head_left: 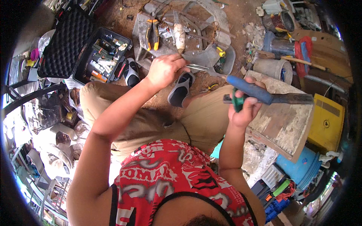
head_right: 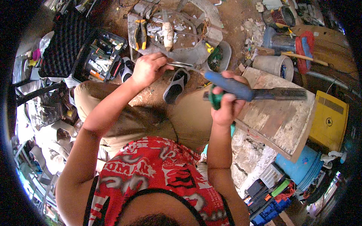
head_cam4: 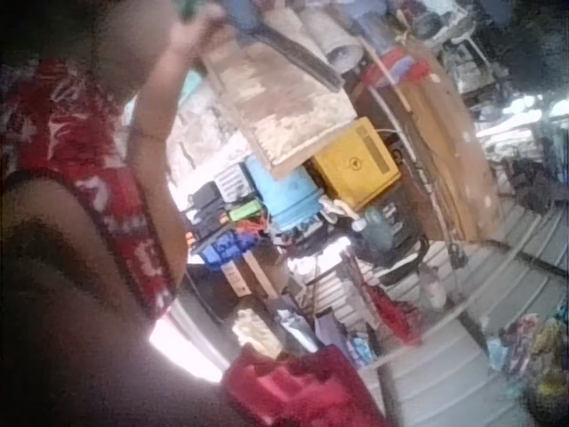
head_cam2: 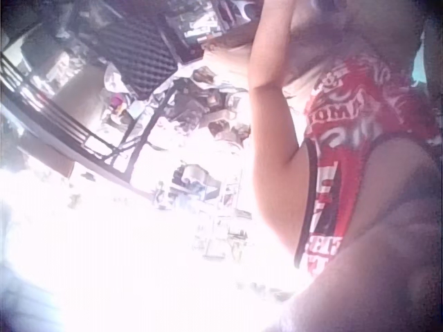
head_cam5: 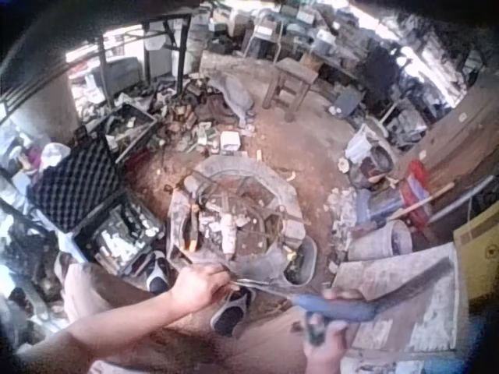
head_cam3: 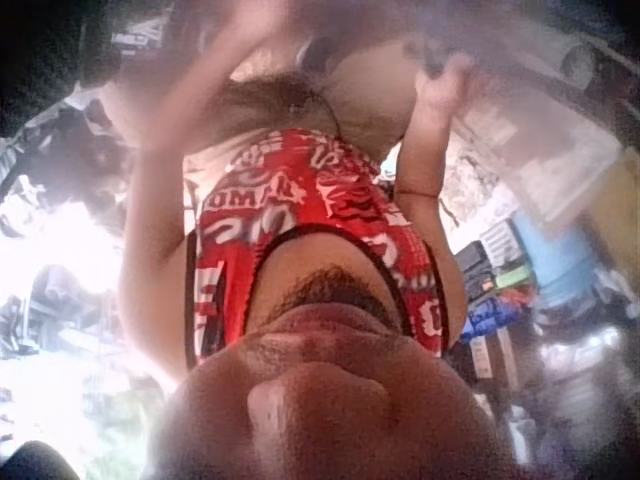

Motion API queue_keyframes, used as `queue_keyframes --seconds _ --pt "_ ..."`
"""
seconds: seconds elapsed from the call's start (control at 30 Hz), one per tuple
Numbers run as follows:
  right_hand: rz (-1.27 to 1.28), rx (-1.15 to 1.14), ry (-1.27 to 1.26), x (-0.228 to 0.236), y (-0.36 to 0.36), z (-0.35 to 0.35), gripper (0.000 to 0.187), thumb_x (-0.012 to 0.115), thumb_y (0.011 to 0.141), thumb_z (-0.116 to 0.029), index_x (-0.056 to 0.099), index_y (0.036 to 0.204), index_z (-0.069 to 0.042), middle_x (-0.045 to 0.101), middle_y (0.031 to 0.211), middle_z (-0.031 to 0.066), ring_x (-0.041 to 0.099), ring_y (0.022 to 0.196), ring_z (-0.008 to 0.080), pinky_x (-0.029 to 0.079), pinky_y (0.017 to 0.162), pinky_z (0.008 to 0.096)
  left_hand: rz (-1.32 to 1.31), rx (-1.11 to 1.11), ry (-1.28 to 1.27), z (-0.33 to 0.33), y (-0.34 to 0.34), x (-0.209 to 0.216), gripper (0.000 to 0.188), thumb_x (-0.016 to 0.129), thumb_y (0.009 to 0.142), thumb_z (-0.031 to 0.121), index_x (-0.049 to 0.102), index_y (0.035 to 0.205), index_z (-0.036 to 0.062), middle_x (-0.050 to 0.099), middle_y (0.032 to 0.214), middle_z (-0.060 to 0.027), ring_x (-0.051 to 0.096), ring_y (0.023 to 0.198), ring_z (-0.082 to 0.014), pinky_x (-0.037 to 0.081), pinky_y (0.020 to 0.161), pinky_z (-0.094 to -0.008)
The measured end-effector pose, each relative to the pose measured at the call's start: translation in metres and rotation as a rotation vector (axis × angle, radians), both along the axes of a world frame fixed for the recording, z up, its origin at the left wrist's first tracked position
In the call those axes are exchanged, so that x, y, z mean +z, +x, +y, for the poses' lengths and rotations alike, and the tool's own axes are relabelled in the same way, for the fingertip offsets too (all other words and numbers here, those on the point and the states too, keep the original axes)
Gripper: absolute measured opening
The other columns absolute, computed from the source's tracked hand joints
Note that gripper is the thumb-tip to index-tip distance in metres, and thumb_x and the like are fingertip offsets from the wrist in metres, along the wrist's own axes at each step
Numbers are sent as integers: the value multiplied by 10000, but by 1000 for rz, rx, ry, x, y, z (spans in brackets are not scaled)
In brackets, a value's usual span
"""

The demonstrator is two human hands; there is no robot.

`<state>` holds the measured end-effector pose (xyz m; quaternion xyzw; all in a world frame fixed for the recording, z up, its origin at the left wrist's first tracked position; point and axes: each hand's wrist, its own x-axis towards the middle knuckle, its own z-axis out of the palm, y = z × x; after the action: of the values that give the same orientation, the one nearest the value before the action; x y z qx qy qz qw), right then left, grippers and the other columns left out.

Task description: The person disassembles an electronic circuit board using a file and a screwdriver, removing small components and placing them into a toolbox.

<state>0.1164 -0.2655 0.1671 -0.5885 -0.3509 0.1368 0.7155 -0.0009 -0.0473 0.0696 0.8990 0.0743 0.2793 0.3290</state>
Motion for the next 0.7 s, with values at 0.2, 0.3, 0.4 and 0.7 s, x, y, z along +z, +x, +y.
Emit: queue_keyframes --seconds 0.2,0.3,0.4,0.7 --pt "512 -205 369 21 -9 33 523 561 946 -362 434 1295 6 574 1105 73 557 818 109 500 696 294 -16 166 -145 15 -5 -9 190 757 755 225 674 850 84 623 786 -81 618 677 -299 498 599 -399" --pt "755 -72 565 25 44 4 516 562 948 -348 445 1320 -10 582 1096 72 552 846 114 489 724 286 -137 192 -306 23 -16 -16 218 794 719 178 675 842 42 622 768 -102 617 700 -310 504 633 -380" --pt "558 -186 401 26 45 2 523 549 955 -368 445 1319 -8 577 1078 64 541 845 120 482 722 292 57 54 -82 19 -15 -26 198 674 781 70 660 979 57 613 964 -125 598 928 -324 493 802 -399" --pt "174 -121 75 24 13 30 460 548 958 -377 445 1275 -60 542 1263 85 542 815 103 492 670 304 202 198 57 8 -11 -63 142 688 782 211 689 901 133 565 866 -72 551 883 -290 417 783 -410"
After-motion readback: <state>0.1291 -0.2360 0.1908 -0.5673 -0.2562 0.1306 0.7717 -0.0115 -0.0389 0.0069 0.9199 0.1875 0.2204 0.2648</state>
